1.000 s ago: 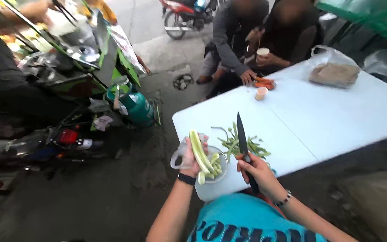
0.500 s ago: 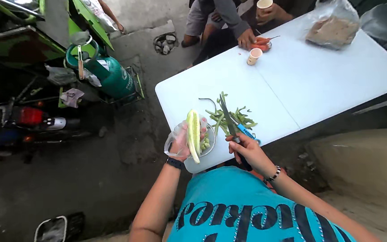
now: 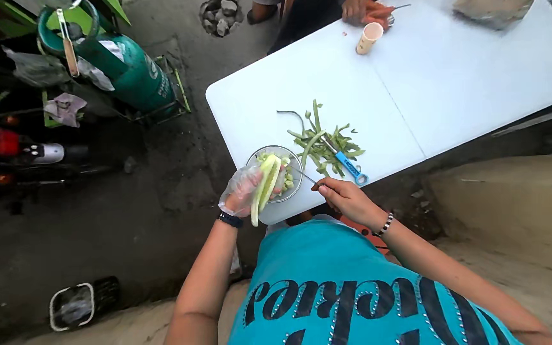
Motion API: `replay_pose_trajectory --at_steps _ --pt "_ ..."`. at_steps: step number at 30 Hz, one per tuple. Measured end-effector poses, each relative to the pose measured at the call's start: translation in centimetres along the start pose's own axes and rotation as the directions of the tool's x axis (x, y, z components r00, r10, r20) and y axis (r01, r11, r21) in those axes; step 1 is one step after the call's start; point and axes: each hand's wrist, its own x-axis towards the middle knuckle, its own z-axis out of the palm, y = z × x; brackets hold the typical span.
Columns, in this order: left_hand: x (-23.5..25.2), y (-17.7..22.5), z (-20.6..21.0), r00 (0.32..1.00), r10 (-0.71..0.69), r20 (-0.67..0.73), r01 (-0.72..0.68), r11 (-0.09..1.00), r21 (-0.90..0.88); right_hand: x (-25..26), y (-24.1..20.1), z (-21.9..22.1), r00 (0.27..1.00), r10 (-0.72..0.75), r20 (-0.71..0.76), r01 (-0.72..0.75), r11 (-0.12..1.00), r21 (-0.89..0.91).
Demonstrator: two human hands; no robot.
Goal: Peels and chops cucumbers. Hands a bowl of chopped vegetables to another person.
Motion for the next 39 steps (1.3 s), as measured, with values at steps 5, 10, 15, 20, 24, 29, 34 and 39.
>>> replay_pose_trajectory --at_steps 5,10,15,20,24,29,34,39 --pt "-0.2 -1.2 -1.1 0.999 -0.026 -0.026 0.027 0.999 0.044 0.6 0.8 0.7 1.000 -0.001 0.006 0.002 0.993 -0.120" --pt "-0.3 -1.9 -1.8 0.996 -0.081 -0.023 0.081 0.997 -0.020 1.2 1.3 1.5 0.999 0.032 0.031 -0.027 0.989 -0.145" --pt "-0.5 -2.4 -2.0 0.993 -0.118 -0.006 0.118 0.992 -0.036 1.6 1.5 2.1 0.996 0.052 0.072 -0.040 0.986 -0.164" --pt "-0.6 -2.4 -1.7 0.991 -0.130 -0.040 0.128 0.991 -0.041 1.6 1.7 2.3 0.994 0.065 0.088 -0.049 0.985 -0.167" --pt "-0.5 -2.4 -1.5 0.988 -0.145 -0.049 0.142 0.989 -0.045 1.5 2.1 2.4 0.993 0.077 0.091 -0.062 0.986 -0.158" --pt "-0.5 -2.7 -1.6 0.987 -0.142 -0.071 0.141 0.990 -0.023 1.3 2.3 2.5 0.989 0.097 0.109 -0.080 0.985 -0.151" --pt "-0.6 -3.5 -2.2 0.983 -0.156 -0.094 0.153 0.988 -0.033 1.1 2.7 3.0 0.983 0.121 0.135 -0.104 0.987 -0.124" --pt "-1.3 -2.7 -0.6 0.982 -0.141 -0.127 0.127 0.985 -0.114 0.9 2.3 2.9 0.984 0.109 0.138 -0.091 0.987 -0.136"
